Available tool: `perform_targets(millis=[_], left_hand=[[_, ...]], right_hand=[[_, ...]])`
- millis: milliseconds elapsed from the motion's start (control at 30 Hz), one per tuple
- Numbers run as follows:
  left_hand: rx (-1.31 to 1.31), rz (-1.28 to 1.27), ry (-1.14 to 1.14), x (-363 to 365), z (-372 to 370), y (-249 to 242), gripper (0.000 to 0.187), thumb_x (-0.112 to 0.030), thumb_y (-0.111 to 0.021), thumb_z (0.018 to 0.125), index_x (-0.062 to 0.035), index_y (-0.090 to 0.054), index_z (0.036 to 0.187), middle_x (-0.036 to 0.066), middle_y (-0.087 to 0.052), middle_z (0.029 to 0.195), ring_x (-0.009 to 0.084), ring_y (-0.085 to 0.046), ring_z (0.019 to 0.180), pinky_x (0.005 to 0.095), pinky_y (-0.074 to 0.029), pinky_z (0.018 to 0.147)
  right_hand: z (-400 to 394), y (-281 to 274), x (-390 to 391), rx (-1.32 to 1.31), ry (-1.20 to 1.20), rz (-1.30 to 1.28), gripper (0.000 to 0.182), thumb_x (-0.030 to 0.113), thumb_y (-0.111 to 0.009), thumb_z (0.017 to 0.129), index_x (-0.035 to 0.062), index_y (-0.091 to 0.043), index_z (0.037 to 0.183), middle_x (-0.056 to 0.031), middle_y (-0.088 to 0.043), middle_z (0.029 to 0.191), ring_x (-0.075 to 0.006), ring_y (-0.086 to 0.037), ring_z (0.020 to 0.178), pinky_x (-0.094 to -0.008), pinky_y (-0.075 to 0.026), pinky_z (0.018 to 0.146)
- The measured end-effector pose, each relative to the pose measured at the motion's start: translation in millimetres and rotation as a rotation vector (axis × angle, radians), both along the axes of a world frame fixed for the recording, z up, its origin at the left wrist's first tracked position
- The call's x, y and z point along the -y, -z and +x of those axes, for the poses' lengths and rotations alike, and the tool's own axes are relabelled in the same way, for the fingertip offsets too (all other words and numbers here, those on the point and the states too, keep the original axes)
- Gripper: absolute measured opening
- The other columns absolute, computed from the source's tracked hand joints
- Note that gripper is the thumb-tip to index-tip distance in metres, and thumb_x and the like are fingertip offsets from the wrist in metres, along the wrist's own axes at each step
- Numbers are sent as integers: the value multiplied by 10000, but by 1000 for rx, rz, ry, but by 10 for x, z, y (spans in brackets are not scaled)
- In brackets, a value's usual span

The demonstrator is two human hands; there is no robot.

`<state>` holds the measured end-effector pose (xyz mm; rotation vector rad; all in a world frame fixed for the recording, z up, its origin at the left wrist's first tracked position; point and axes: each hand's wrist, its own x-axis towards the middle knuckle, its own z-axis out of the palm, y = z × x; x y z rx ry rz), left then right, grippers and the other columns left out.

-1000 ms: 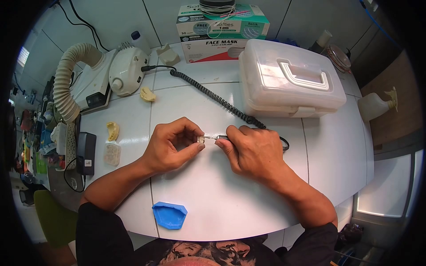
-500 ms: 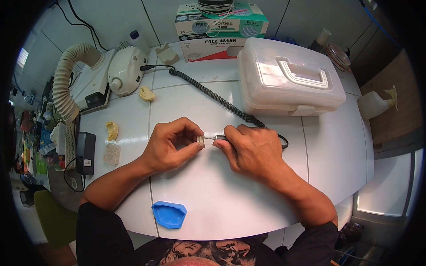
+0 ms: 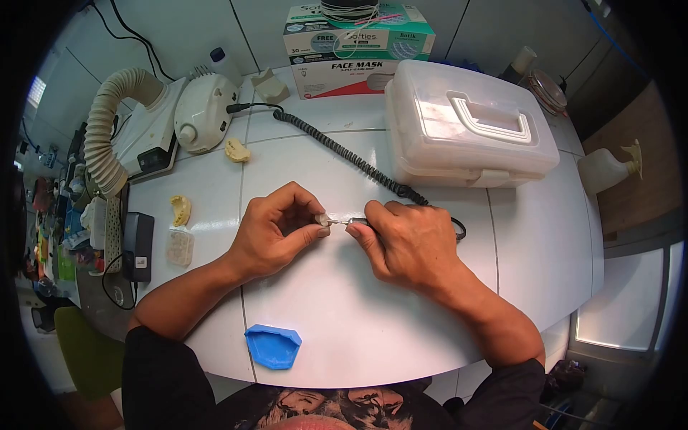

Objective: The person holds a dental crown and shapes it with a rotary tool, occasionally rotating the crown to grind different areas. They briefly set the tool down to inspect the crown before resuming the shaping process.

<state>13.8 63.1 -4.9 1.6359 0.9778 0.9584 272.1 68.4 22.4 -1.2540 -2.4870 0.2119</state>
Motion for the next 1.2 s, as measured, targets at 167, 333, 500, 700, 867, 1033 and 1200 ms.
perform_targets(millis=[167, 333, 500, 700, 867, 1033, 1200], left_hand=[[-31, -58, 30, 6, -10, -58, 182, 31, -768, 984, 23, -650, 1122, 96, -763, 1036, 147, -751, 1003, 304, -608, 938], [-28, -47, 36, 6, -17, -41, 181, 13, -772, 980, 20, -655, 1118, 99, -773, 1014, 155, -763, 968, 306, -614, 903], [-43, -76, 40, 8, -20, -65, 181, 25, -765, 986, 24, -652, 1127, 99, -764, 1034, 146, -751, 991, 305, -609, 921], [-51, -50, 23, 2, -16, -76, 197, 10, -779, 974, 23, -646, 1119, 101, -763, 1028, 147, -751, 989, 306, -609, 921], [-54, -35, 14, 5, -7, -58, 208, 5, -785, 959, 21, -642, 1108, 102, -762, 1029, 146, -751, 984, 308, -610, 924], [-43, 38, -17, 3, 13, -34, 186, -18, -779, 933, 10, -641, 1054, 103, -784, 954, 198, -802, 900, 323, -636, 860], [-31, 40, -19, -6, 12, -26, 196, -21, -783, 925, 7, -634, 1049, 102, -780, 961, 195, -799, 896, 322, -634, 855]], right_hand=[[3, 28, -6, -15, 6, 16, 403, 401, -675, 1048, 76, -630, 814, -106, -653, 665, -349, -663, 543, -473, -488, 494], [-3, 33, -2, -5, 3, 23, 402, 403, -675, 1049, 76, -634, 819, -106, -649, 661, -348, -660, 544, -471, -486, 496], [-5, -16, 0, -8, -11, 0, 405, 406, -666, 1050, 75, -640, 817, -110, -649, 654, -349, -657, 543, -474, -482, 495], [2, -5, -2, 1, -19, -7, 422, 412, -667, 1045, 74, -634, 795, -111, -645, 643, -351, -651, 533, -479, -478, 493], [1, -2, -3, 1, -16, 0, 428, 418, -665, 1046, 73, -632, 796, -111, -643, 642, -356, -650, 531, -482, -478, 491], [3, 0, 3, 7, -12, -3, 431, 423, -662, 1048, 74, -632, 797, -110, -645, 645, -359, -653, 536, -487, -481, 495], [1, 2, -2, 4, -18, 8, 428, 421, -664, 1045, 74, -627, 798, -110, -650, 655, -363, -654, 542, -489, -485, 501]])
